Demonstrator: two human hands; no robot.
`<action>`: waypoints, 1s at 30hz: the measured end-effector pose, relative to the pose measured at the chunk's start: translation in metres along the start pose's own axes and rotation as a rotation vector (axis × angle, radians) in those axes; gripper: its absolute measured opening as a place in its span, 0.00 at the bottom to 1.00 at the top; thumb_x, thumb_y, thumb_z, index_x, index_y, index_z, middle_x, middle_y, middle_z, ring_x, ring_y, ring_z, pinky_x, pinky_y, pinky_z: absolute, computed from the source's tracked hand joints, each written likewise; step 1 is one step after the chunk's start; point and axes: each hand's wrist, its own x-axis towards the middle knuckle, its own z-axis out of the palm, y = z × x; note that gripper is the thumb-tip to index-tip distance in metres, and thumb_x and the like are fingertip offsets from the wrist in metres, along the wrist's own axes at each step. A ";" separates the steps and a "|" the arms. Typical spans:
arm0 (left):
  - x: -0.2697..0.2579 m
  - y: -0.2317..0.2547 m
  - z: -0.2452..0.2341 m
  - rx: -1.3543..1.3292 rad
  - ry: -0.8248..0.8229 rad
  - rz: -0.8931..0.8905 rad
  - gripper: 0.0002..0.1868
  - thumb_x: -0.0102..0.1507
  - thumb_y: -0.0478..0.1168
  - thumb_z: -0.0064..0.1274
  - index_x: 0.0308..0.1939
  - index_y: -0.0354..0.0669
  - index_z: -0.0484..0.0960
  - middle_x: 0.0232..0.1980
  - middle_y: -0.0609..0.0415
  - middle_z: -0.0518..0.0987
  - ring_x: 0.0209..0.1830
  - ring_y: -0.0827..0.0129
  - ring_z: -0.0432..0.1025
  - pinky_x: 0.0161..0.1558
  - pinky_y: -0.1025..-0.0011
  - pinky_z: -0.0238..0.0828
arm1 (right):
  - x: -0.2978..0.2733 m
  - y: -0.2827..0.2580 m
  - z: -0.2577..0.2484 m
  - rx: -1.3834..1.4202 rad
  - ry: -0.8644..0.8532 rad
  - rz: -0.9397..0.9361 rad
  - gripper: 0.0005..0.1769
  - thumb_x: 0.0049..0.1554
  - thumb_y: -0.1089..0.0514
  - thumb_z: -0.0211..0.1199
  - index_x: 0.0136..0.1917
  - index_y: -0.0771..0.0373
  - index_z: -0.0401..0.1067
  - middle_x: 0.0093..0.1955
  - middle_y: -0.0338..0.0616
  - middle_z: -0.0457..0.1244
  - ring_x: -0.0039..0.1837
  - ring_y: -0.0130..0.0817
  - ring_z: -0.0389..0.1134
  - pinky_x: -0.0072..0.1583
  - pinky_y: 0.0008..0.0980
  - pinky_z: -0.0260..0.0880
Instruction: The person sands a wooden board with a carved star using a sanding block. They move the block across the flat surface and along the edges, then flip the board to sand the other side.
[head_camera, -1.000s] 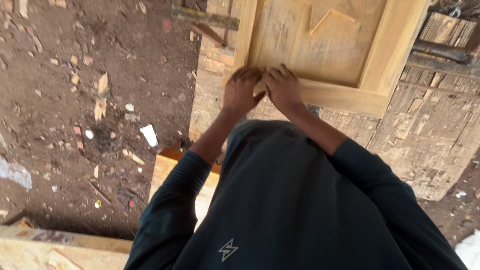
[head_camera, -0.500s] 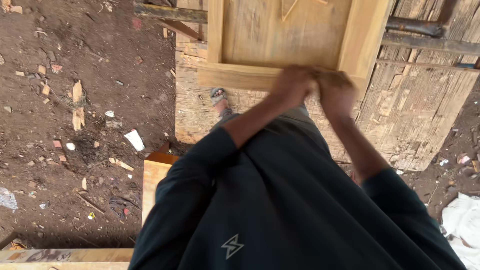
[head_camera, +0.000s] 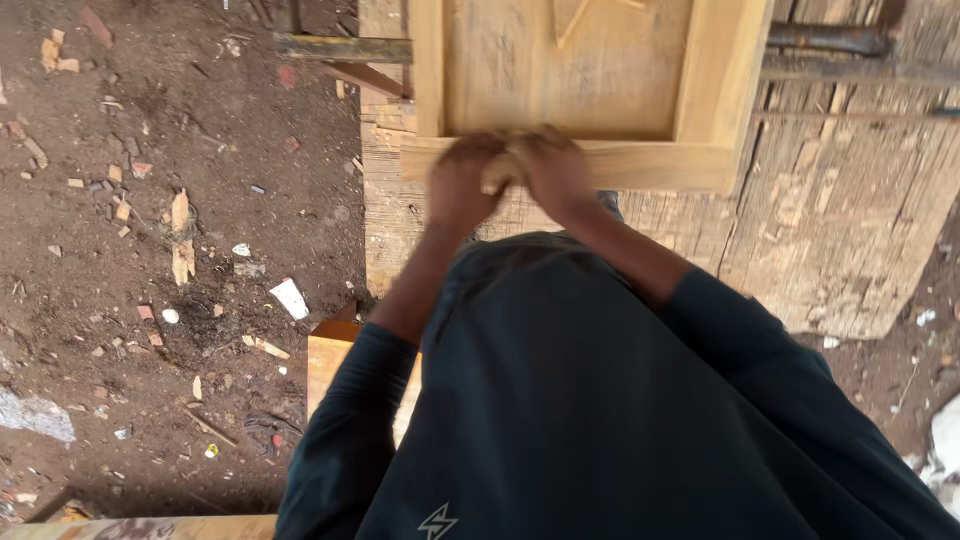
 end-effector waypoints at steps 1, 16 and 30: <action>0.002 0.010 0.006 -0.056 -0.001 0.032 0.25 0.51 0.41 0.70 0.52 0.45 0.84 0.59 0.50 0.82 0.63 0.55 0.74 0.66 0.60 0.68 | -0.011 0.004 -0.011 0.003 0.057 0.048 0.13 0.56 0.63 0.66 0.55 0.58 0.75 0.54 0.45 0.70 0.59 0.46 0.70 0.56 0.46 0.73; 0.043 0.045 0.029 0.110 -0.216 -0.123 0.22 0.49 0.45 0.71 0.47 0.54 0.87 0.45 0.50 0.85 0.50 0.54 0.78 0.63 0.58 0.66 | -0.017 0.016 -0.011 -0.155 -0.132 0.235 0.26 0.40 0.57 0.77 0.49 0.69 0.73 0.49 0.56 0.65 0.55 0.55 0.66 0.54 0.50 0.68; 0.031 0.052 0.023 0.078 -0.176 0.113 0.36 0.46 0.50 0.74 0.54 0.41 0.81 0.59 0.44 0.80 0.62 0.51 0.71 0.65 0.56 0.64 | -0.033 0.036 -0.027 -0.315 -0.162 0.059 0.14 0.54 0.60 0.63 0.55 0.58 0.76 0.54 0.41 0.70 0.59 0.41 0.70 0.59 0.41 0.71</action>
